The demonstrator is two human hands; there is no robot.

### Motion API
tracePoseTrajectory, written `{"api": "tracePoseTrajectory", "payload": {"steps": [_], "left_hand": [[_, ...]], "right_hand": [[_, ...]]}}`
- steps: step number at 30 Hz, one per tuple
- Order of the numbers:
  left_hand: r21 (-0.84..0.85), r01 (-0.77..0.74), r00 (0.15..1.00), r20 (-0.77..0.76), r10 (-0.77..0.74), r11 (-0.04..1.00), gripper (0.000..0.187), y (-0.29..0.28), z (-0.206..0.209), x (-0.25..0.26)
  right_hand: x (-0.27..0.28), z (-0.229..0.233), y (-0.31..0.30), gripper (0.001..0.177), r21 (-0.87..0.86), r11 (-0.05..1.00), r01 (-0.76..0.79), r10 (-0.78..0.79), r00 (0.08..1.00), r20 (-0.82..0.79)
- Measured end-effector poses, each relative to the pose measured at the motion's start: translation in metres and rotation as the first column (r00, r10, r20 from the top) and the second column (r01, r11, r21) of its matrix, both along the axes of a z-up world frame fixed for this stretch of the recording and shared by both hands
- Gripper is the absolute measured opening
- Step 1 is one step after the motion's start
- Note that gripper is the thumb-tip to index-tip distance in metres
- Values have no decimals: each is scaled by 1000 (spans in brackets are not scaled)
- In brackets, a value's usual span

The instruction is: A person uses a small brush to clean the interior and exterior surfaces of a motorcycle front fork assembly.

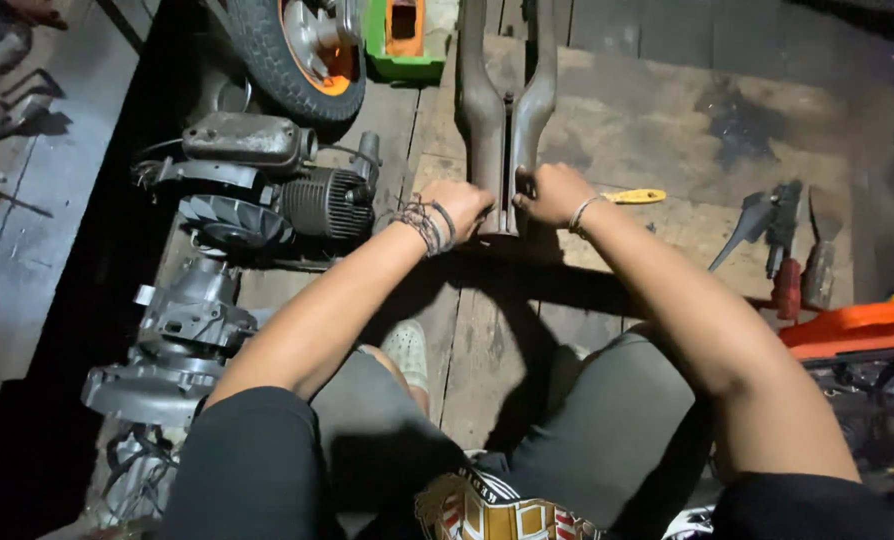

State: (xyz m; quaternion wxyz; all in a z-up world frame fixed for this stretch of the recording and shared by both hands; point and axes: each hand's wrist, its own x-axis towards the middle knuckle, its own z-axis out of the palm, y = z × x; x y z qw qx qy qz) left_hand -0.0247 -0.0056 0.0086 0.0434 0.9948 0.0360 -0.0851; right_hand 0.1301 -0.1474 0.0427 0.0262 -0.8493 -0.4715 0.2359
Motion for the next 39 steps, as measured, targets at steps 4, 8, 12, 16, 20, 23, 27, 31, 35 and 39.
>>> {"api": "tracePoseTrajectory", "payload": {"steps": [4,8,12,16,20,23,27,31,35,39], "left_hand": [[-23,-4,1000,8,4,1000,24,0,6,-7],[-11,-19,1000,15,20,1000,24,-3,9,-9],[-20,-53,999,10,53,998,22,-1,9,-5],[7,-34,999,12,34,999,22,1,-6,5],[0,-29,1000,2,29,1000,22,-4,1,0],[5,-39,999,-2,39,999,21,-1,-2,-1],[-25,-41,999,25,41,999,23,-6,6,-2],[3,-44,999,16,44,999,23,7,-5,3],[-6,-162,985,62,162,987,25,19,5,9],[-110,-329,943,23,333,938,30,38,2,12]], "right_hand": [[-5,7,-2,53,-2,1000,10,-10,1000,5],[-10,15,-3,47,13,1000,19,-19,1000,-4],[-10,10,-2,52,2,1000,17,-17,1000,6],[2,-5,0,55,-2,1000,27,-27,1000,12],[-9,6,-3,48,15,1000,26,-26,999,22],[-9,8,-2,47,23,999,27,-27,999,22],[-16,19,1,46,47,999,26,-27,1000,5],[-13,15,-4,46,37,999,19,-19,1000,21],[-14,15,-6,45,63,998,27,-28,999,18],[-12,16,-12,38,96,995,32,-32,999,-4]]}}
